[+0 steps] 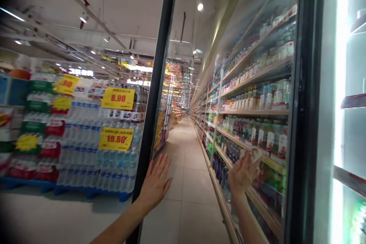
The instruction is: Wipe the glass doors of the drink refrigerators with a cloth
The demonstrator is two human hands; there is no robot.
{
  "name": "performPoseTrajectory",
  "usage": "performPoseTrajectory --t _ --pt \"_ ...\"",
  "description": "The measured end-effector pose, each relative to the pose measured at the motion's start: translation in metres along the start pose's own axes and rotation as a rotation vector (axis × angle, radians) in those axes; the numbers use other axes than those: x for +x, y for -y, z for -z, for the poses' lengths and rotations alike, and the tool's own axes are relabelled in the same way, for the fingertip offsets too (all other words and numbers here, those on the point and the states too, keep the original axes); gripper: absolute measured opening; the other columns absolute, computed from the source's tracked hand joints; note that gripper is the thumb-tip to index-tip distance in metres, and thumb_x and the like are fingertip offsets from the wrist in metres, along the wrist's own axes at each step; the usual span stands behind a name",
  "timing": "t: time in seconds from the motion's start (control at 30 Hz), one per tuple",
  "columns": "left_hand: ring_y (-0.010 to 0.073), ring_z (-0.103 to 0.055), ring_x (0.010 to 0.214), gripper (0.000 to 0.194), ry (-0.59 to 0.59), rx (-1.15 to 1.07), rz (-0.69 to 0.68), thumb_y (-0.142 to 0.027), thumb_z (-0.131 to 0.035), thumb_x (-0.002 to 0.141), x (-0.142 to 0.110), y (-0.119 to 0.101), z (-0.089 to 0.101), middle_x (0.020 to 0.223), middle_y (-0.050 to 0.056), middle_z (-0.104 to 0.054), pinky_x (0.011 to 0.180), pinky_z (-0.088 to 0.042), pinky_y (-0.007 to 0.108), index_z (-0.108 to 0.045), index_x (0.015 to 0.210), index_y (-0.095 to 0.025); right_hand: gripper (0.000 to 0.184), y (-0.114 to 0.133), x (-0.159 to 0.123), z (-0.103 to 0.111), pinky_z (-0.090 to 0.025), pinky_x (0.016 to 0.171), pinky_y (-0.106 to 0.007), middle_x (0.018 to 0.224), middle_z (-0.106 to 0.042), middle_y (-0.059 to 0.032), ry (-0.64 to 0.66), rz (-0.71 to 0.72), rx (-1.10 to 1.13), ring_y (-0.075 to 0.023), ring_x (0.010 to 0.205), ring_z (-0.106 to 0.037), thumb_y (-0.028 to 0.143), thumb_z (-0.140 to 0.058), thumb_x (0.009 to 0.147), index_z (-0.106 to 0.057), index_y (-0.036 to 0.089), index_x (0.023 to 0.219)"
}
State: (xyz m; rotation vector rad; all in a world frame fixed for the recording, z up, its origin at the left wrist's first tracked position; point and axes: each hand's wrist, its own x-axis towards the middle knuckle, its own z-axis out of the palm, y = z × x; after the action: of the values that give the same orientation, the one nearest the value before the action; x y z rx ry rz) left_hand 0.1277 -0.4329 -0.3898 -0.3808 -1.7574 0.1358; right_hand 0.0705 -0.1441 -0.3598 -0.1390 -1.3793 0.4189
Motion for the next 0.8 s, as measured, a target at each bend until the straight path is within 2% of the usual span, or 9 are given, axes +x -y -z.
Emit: performPoseTrajectory --t 0.13,0.2,0.27,0.37,0.43,0.5,0.63,0.7,0.8 --pt "0.0225 -0.029 0.132 0.052 0.015 -0.033 -0.036 -0.029 -0.043 0.084 -0.001 -0.011 -0.005 0.138 0.01 -0.04 0.109 -0.02 0.044 -0.035 0.134 -0.015 0.047 0.042 -0.029 0.003 -0.027 0.102 -0.052 0.148 -0.02 -0.0102 0.253 0.465 0.092 -0.0291 0.134 -0.025 0.019 -0.04 0.085 -0.041 0.028 0.132" --pt "0.0218 -0.032 0.131 0.051 0.008 -0.04 -0.029 -0.027 -0.042 0.084 -0.002 -0.013 -0.007 0.137 0.009 -0.041 0.11 -0.018 0.043 -0.036 0.134 -0.015 0.045 0.04 -0.037 0.005 -0.025 0.104 -0.051 0.148 -0.022 -0.0068 0.325 0.586 0.103 -0.0274 0.134 -0.026 0.018 -0.043 0.085 -0.046 0.032 0.127" --pt "0.0209 -0.032 0.131 0.051 0.001 -0.047 -0.029 -0.025 -0.042 0.084 -0.003 -0.012 -0.008 0.137 0.008 -0.042 0.111 -0.017 0.042 -0.036 0.134 -0.016 0.043 0.012 -0.03 0.008 -0.024 0.103 -0.053 0.147 -0.023 -0.0089 0.274 0.473 0.046 -0.0287 0.133 -0.026 0.021 -0.042 0.085 -0.047 0.029 0.127" --pt "0.0215 -0.028 0.133 0.051 0.0 -0.039 -0.021 -0.025 -0.042 0.083 -0.004 -0.014 -0.007 0.138 0.009 -0.04 0.11 -0.018 0.043 -0.037 0.133 -0.015 0.046 -0.041 -0.012 0.012 -0.026 0.098 -0.06 0.142 -0.032 -0.0174 0.077 0.082 -0.083 -0.0332 0.13 -0.029 0.025 -0.037 0.087 -0.042 0.02 0.132" --pt "0.0221 -0.025 0.134 0.05 -0.014 -0.03 -0.027 -0.025 -0.042 0.083 -0.003 -0.02 -0.008 0.139 0.009 -0.039 0.11 -0.017 0.043 -0.039 0.132 -0.014 0.048 -0.051 -0.01 0.012 -0.028 0.095 -0.061 0.138 -0.036 -0.0211 -0.001 -0.06 -0.11 -0.0351 0.129 -0.03 0.026 -0.036 0.087 -0.038 0.016 0.134" --pt "0.022 -0.023 0.135 0.049 -0.029 -0.027 -0.048 -0.027 -0.043 0.083 -0.003 -0.029 -0.012 0.139 0.008 -0.039 0.11 -0.016 0.044 -0.04 0.131 -0.014 0.049 -0.036 -0.023 0.011 -0.03 0.097 -0.059 0.141 -0.032 -0.0202 0.051 0.044 -0.072 -0.034 0.131 -0.027 0.025 -0.036 0.087 -0.035 0.017 0.136" --pt "0.0213 -0.023 0.135 0.049 -0.007 -0.046 -0.03 -0.033 -0.042 0.085 -0.005 -0.036 -0.018 0.139 0.007 -0.039 0.11 -0.015 0.044 -0.041 0.13 -0.016 0.048 -0.009 -0.053 0.011 -0.028 0.102 -0.052 0.148 -0.02 -0.0099 0.293 0.465 0.041 -0.0285 0.133 -0.026 0.019 -0.04 0.085 -0.039 0.028 0.133" --pt "0.02 -0.025 0.134 0.05 0.012 -0.067 -0.021 -0.037 -0.042 0.085 -0.007 -0.033 -0.018 0.138 0.007 -0.04 0.111 -0.015 0.043 -0.04 0.131 -0.017 0.046 -0.029 -0.05 0.015 -0.027 0.102 -0.055 0.147 -0.023 -0.0119 0.26 0.386 0.009 -0.0303 0.132 -0.028 0.022 -0.04 0.085 -0.042 0.026 0.132" --pt "0.0197 -0.027 0.133 0.052 0.026 -0.087 -0.016 -0.038 -0.043 0.085 -0.011 -0.033 -0.016 0.137 0.008 -0.042 0.111 -0.015 0.042 -0.039 0.132 -0.017 0.049 -0.074 -0.032 0.022 -0.028 0.095 -0.064 0.139 -0.034 -0.0218 0.089 -0.045 -0.118 -0.0371 0.129 -0.03 0.027 -0.035 0.086 -0.039 0.014 0.134"
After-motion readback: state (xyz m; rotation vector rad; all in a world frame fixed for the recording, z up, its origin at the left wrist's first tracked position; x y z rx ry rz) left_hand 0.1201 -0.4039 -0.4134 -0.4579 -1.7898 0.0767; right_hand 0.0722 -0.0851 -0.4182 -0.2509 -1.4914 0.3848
